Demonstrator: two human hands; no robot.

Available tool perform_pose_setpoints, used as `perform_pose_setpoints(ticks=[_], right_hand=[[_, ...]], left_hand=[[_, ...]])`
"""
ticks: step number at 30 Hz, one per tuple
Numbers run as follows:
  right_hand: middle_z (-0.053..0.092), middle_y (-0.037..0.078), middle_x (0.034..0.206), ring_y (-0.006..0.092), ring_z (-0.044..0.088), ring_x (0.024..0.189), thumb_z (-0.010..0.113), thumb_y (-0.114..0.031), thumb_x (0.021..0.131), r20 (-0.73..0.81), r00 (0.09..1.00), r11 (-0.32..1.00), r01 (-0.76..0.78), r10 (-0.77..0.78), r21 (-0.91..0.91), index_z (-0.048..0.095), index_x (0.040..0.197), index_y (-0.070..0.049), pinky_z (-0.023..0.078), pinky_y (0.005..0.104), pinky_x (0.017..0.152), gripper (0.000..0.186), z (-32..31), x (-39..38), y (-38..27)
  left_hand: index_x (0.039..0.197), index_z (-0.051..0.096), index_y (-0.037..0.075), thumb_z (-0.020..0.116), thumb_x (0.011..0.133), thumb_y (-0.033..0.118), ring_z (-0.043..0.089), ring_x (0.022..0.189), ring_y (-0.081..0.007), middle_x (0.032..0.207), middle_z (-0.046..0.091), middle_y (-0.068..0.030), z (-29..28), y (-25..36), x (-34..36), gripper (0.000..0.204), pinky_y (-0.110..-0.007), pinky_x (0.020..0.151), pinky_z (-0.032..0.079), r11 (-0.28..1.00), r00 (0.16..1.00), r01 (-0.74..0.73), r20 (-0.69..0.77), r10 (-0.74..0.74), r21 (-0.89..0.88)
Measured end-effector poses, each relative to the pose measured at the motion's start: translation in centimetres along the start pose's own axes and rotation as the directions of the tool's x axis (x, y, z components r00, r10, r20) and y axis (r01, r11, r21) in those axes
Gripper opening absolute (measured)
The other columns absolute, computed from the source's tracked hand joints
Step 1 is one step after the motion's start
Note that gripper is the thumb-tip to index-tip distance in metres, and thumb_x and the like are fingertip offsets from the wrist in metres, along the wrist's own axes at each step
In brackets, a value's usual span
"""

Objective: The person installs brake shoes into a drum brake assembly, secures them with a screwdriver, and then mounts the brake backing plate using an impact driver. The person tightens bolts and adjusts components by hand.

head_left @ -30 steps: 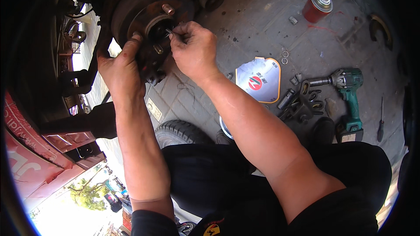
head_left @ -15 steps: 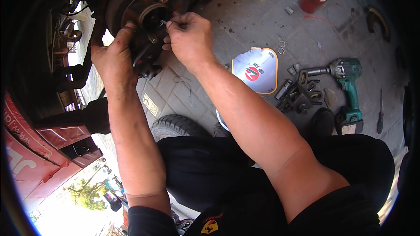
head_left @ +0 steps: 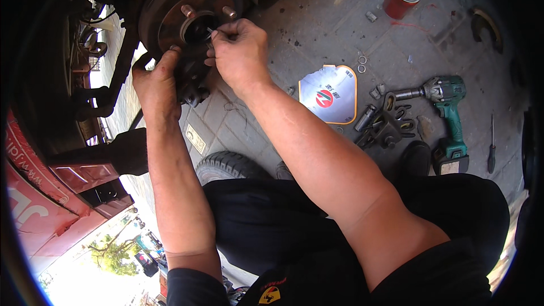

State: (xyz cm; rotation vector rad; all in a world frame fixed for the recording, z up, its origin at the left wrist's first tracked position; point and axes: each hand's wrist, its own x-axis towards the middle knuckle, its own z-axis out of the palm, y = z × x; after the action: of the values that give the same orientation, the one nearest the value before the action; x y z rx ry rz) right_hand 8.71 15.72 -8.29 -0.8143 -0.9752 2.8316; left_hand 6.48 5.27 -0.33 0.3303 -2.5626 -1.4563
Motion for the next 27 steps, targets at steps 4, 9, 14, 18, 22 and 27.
perform_pose_setpoints(ticks=[4,9,14,18,22,27], right_hand=[[0.07,0.015,0.079,0.0206,0.069,0.068,0.069,-0.002,0.089,-0.004,0.973,0.959,0.225,-0.229,-0.174,0.065,0.092,0.006,0.058,0.0323,0.061,0.009,0.3,0.7,1.1],[0.072,0.021,0.081,0.0348,0.074,0.078,0.074,-0.002,0.081,-0.028,0.941,0.91,0.318,-0.337,-0.266,0.068,0.085,0.003,0.058,0.0387,0.076,0.008,0.3,1.4,2.1],[0.069,0.013,0.072,0.0155,0.068,0.059,0.068,0.0,0.092,0.017,0.932,0.901,0.353,-0.361,-0.251,0.063,0.093,0.007,0.057,0.029,0.05,0.009,0.2,1.6,2.2],[0.069,0.013,0.072,0.0157,0.069,0.06,0.068,0.0,0.092,-0.014,0.939,0.903,0.328,-0.345,-0.279,0.063,0.092,0.008,0.057,0.0294,0.051,0.009,0.5,1.4,2.1],[0.069,0.014,0.073,0.0159,0.069,0.06,0.068,0.001,0.092,0.005,0.93,0.893,0.354,-0.367,-0.278,0.063,0.092,0.008,0.058,0.0295,0.052,0.008,0.5,1.2,2.3],[0.069,0.014,0.077,0.0164,0.069,0.062,0.067,0.001,0.092,-0.021,0.951,0.939,0.303,-0.31,-0.164,0.063,0.092,0.008,0.059,0.0298,0.053,0.008,0.6,1.3,2.4]], left_hand=[[0.11,0.064,-0.006,0.072,0.085,0.006,0.069,0.079,-0.0228,0.096,0.069,-0.0137,-0.3,-0.4,0.0,0.029,-0.036,0.069,0.058,0.986,0.983,0.159,0.101,-0.154,-0.044],[0.108,0.065,-0.005,0.071,0.085,0.006,0.068,0.073,-0.0215,0.093,0.07,-0.0123,0.0,-0.4,-0.1,0.026,-0.035,0.068,0.058,0.987,0.988,0.137,0.082,-0.13,-0.089],[0.108,0.066,-0.004,0.073,0.085,0.008,0.068,0.073,-0.02,0.092,0.071,-0.0107,0.1,0.0,-0.4,0.028,-0.032,0.065,0.058,0.986,0.984,0.164,0.075,-0.161,-0.042],[0.108,0.066,-0.003,0.075,0.084,0.012,0.068,0.072,-0.019,0.092,0.071,-0.0111,0.2,0.1,-0.7,0.03,-0.03,0.063,0.057,0.99,0.987,0.138,0.09,-0.134,-0.043],[0.109,0.065,-0.003,0.075,0.084,0.012,0.068,0.07,-0.0189,0.092,0.071,-0.0118,0.3,-0.2,-0.6,0.031,-0.029,0.059,0.057,0.992,0.989,0.113,0.098,-0.108,-0.049],[0.108,0.065,-0.005,0.075,0.085,0.011,0.069,0.069,-0.0196,0.09,0.071,-0.0118,0.1,-0.5,-0.4,0.03,-0.03,0.056,0.056,0.993,0.99,0.112,0.09,-0.109,-0.032]])
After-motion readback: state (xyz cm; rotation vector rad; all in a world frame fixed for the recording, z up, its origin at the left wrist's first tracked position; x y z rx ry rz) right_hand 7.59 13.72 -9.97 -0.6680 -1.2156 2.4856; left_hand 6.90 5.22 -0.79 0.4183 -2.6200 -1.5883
